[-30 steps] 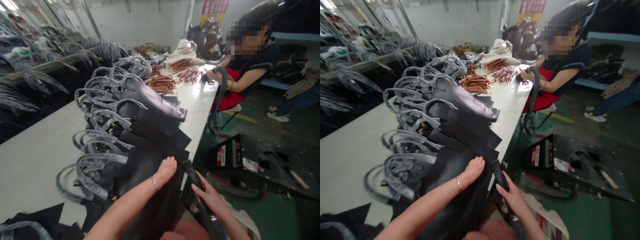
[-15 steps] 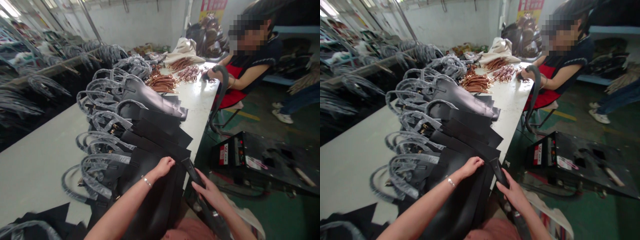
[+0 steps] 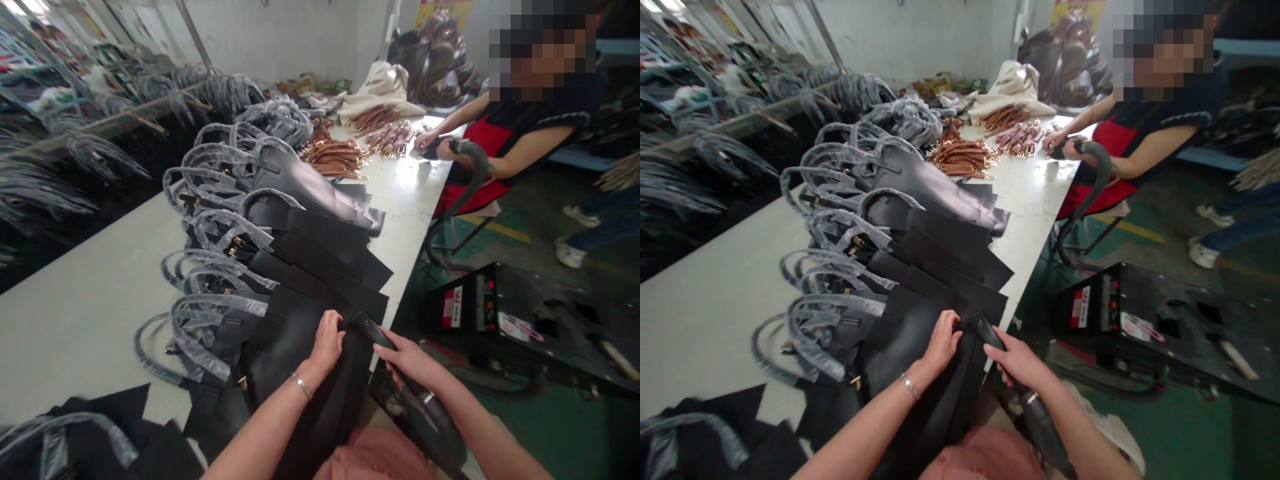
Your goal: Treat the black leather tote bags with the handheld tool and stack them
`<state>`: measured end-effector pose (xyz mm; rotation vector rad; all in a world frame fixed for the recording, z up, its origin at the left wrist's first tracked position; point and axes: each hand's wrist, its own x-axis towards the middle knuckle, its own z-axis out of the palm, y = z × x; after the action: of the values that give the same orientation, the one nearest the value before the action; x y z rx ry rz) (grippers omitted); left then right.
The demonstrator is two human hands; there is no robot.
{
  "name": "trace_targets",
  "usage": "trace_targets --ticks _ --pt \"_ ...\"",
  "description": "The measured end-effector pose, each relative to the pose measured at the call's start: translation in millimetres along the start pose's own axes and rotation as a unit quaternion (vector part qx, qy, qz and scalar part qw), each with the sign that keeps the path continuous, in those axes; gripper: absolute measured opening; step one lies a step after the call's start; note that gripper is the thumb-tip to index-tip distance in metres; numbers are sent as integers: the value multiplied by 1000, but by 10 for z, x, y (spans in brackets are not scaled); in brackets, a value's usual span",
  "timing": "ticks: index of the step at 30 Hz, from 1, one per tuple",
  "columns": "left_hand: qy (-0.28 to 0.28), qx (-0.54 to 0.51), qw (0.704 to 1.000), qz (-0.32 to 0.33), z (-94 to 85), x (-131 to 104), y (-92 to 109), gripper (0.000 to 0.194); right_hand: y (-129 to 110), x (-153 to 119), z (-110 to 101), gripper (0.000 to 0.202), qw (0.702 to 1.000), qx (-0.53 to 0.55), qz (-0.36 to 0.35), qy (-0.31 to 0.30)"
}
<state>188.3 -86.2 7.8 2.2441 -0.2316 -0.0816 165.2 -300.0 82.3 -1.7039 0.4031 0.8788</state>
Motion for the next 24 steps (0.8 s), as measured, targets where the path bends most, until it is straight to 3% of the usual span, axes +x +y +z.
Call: trace_targets --ticks 6,10,17,20,24 --pt "-2 -25 1000 -10 14 -15 -65 29 -87 17 -84 59 998 -32 21 -52" --pt "-1 -35 999 -12 26 -11 -84 30 -149 85 -41 60 998 -42 12 -42" --pt "10 -50 999 -12 15 -4 -62 31 -126 -26 -93 52 996 -78 2 -44" --pt "11 -52 999 -13 15 9 -66 32 -151 56 -32 55 997 -73 -11 -8" --pt "3 -52 999 -10 -17 -32 -47 34 -205 95 -56 63 992 -72 -61 89"
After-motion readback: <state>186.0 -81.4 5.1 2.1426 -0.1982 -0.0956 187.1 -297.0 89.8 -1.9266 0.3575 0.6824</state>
